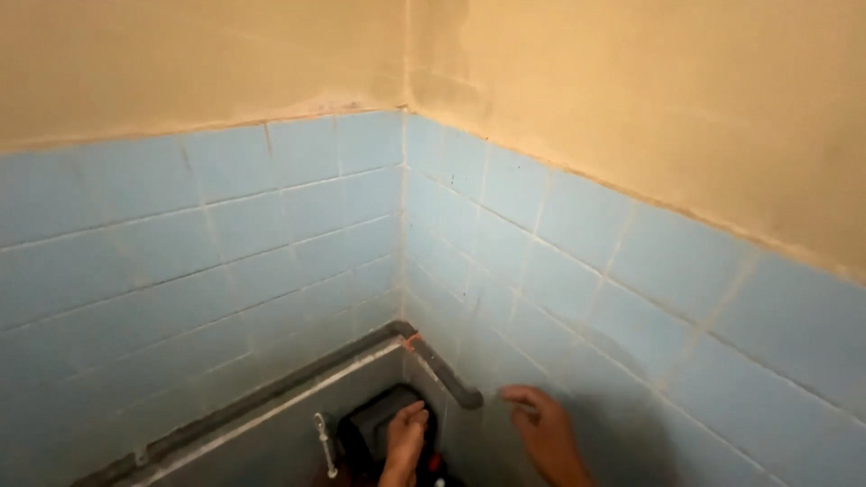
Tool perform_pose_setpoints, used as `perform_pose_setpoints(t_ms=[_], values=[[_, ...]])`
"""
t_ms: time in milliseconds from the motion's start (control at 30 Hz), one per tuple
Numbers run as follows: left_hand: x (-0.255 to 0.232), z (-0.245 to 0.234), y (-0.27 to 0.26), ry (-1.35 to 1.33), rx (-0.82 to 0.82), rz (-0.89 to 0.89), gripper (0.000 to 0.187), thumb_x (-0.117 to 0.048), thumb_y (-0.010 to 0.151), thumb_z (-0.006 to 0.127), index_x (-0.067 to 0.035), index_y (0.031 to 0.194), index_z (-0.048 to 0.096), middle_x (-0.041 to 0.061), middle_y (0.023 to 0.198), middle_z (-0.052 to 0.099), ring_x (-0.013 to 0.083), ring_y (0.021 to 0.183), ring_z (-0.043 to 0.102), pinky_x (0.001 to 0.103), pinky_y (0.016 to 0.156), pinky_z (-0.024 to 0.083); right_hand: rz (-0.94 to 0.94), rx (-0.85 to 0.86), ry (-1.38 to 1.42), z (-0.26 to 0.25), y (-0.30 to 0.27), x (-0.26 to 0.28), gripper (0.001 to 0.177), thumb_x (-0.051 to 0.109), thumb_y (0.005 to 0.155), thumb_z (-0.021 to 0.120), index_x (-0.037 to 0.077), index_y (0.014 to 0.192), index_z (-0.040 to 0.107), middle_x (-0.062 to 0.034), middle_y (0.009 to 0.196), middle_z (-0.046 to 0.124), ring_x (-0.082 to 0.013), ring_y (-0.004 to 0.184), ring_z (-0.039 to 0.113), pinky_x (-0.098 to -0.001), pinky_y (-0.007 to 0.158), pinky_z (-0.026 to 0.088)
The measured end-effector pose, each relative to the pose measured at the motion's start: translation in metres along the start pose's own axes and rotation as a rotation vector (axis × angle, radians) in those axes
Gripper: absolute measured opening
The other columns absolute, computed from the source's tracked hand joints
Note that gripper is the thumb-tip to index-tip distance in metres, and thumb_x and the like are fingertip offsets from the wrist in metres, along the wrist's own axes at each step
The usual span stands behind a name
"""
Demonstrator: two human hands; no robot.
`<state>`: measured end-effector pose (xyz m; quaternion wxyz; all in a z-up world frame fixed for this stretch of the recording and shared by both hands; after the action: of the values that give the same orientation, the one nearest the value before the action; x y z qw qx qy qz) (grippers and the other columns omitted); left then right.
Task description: The person is cleaning bathroom fixtures, scooping water to rinse a squat toilet, and rinsing a mesh filter from a container.
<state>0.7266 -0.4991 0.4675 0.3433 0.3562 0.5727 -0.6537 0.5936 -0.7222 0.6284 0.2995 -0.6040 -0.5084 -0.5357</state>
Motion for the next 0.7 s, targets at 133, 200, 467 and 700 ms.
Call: perform_pose_setpoints(t_ms=[133, 200, 467, 700], values=[[-0.021, 0.013, 0.035, 0.056, -0.145, 0.086, 0.038, -0.022, 0.097, 0.062, -0.006, 0.130, 0.072, 0.012, 0.126, 0.074, 0.0252, 0.113, 0.069, 0.035, 0.100, 0.051, -0.100, 0.056, -0.166, 0.006, 0.043, 0.016, 0.028, -0.001, 0.088, 0.059, 0.006, 0.111, 0.074, -0.0069, 0.112, 0.077, -0.0196, 0.110, 0.072, -0.0338, 0.096, 0.055], [-0.028, 0.017, 0.051, 0.109, -0.218, 0.174, 0.035, -0.023, 0.095, 0.064, -0.006, 0.123, 0.075, 0.013, 0.121, 0.076, 0.0252, 0.111, 0.071, 0.034, 0.099, 0.052, -0.180, 0.090, -0.241, 0.012, 0.061, 0.021, 0.027, -0.001, 0.088, 0.060, 0.006, 0.110, 0.074, -0.0077, 0.112, 0.078, -0.0209, 0.109, 0.073, -0.0334, 0.095, 0.055], [-0.095, 0.026, 0.119, 0.542, -0.380, 0.035, 0.044, -0.045, 0.105, 0.054, -0.013, 0.124, 0.076, 0.017, 0.120, 0.075, 0.0357, 0.110, 0.071, 0.041, 0.096, 0.055, -0.738, 0.274, -0.663, 0.021, 0.134, -0.050, 0.022, 0.000, 0.084, 0.067, 0.003, 0.105, 0.075, -0.0178, 0.114, 0.074, -0.0348, 0.109, 0.069, -0.0391, 0.097, 0.052], [-0.090, 0.036, 0.192, 0.633, -0.456, 0.353, 0.028, -0.029, 0.096, 0.058, -0.014, 0.114, 0.074, 0.019, 0.115, 0.072, 0.0394, 0.109, 0.068, 0.048, 0.092, 0.055, -0.888, 0.405, -0.782, 0.032, 0.129, -0.059, 0.019, 0.010, 0.086, 0.076, -0.004, 0.098, 0.074, -0.0281, 0.111, 0.070, -0.0413, 0.108, 0.068, -0.0494, 0.096, 0.054]])
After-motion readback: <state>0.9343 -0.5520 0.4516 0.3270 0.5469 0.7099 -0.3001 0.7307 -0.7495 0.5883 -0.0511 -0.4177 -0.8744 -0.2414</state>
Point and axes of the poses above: each hand's wrist, its own y-axis towards the middle knuckle, its own z-axis out of the palm, x = y × z, the point moved 2 cm from there along y, towards the middle knuckle
